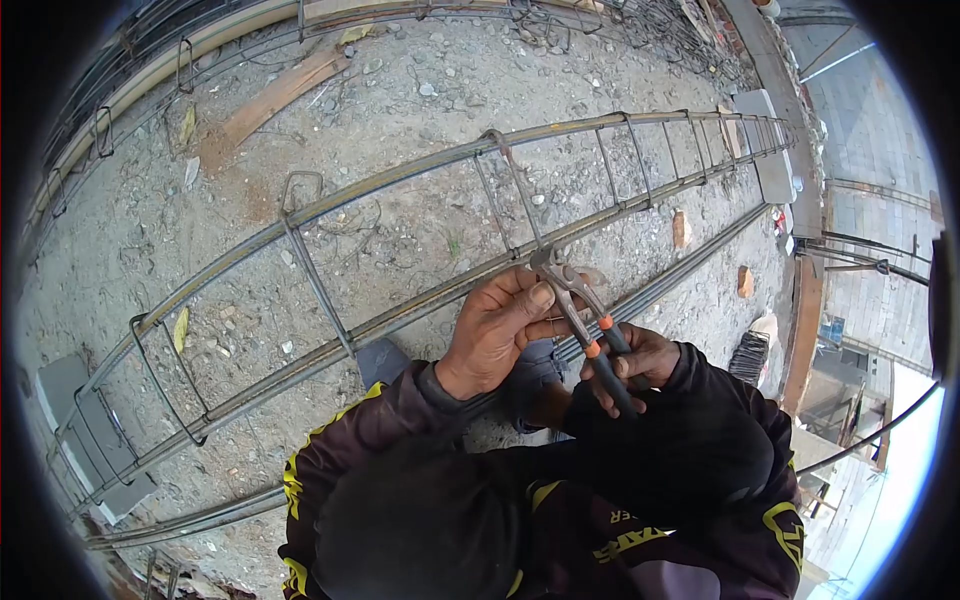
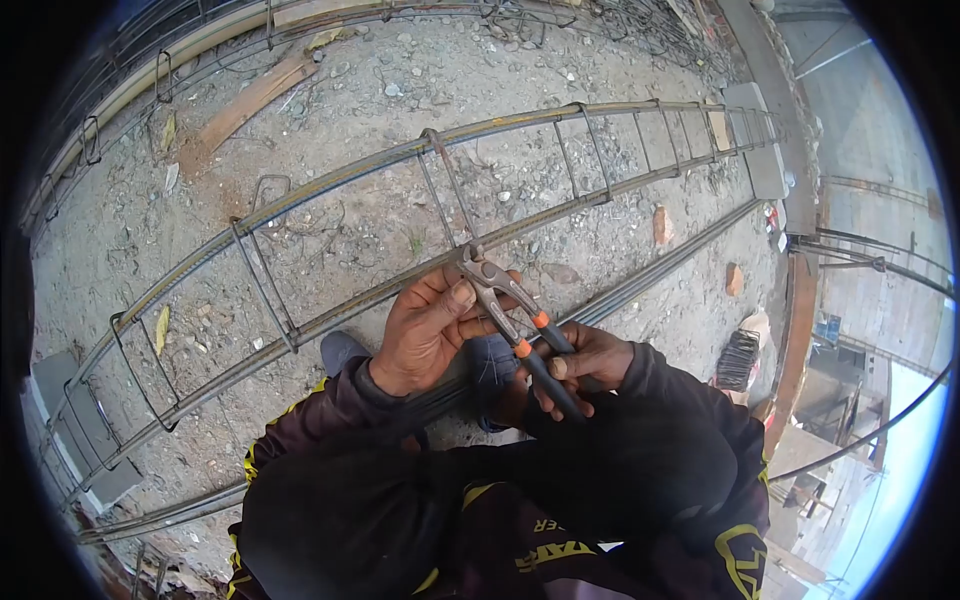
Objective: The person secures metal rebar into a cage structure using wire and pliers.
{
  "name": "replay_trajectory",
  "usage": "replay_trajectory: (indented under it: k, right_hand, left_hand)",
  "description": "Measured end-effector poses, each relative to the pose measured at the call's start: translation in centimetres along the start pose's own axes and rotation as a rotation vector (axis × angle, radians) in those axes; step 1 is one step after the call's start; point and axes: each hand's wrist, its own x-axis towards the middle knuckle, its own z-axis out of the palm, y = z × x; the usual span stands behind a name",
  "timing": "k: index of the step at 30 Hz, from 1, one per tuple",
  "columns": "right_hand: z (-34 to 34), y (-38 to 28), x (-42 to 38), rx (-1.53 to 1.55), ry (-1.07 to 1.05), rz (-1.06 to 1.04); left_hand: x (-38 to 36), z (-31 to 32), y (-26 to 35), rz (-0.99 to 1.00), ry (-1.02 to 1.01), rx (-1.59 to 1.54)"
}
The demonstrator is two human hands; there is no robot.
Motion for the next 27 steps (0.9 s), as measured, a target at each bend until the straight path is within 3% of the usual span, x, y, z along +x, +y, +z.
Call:
replay_trajectory:
  k: [6,13,16,18,20,21,22,23,24,27]
  right_hand:
    - [-0.1,-2.9,0.4,-0.177,-0.164,0.099]
    - [-1.9,-5.6,1.5,-0.366,-0.303,0.016]
    - [-3.8,-5.9,2.0,-0.404,-0.32,-0.037]
    - [-4.9,-6.0,2.2,-0.362,-0.319,-0.12]
    - [-4.3,-6.5,2.0,-0.365,-0.166,-0.379]
    - [-3.7,-7.9,1.3,-0.509,0.005,-0.4]
    - [-3.4,-8.8,1.2,-0.723,0.301,-0.4]
    - [-2.2,-9.1,1.6,-0.953,0.623,-0.553]
    - [-2.7,-9.4,2.3,-1.257,0.813,-0.72]
    - [-4.0,-10.3,2.6,-1.512,1.145,-0.681]
  left_hand:
    - [-1.2,1.8,2.7,0.077,0.12,0.382]
    - [-2.3,4.9,6.7,0.26,0.366,1.243]
    - [-2.4,5.0,7.8,0.415,0.391,1.782]
    - [-2.3,4.7,9.1,0.228,0.527,1.522]
    - [-2.0,4.7,10.5,0.086,0.595,1.247]
    - [-1.9,4.9,11.2,0.035,0.604,1.102]
    - [-1.9,5.2,11.6,-0.021,0.616,0.955]
    - [-1.7,5.3,11.5,-0.023,0.626,0.948]
    - [-1.5,5.6,11.4,-0.057,0.638,0.946]
    - [-0.3,6.5,11.2,-0.132,0.657,0.947]
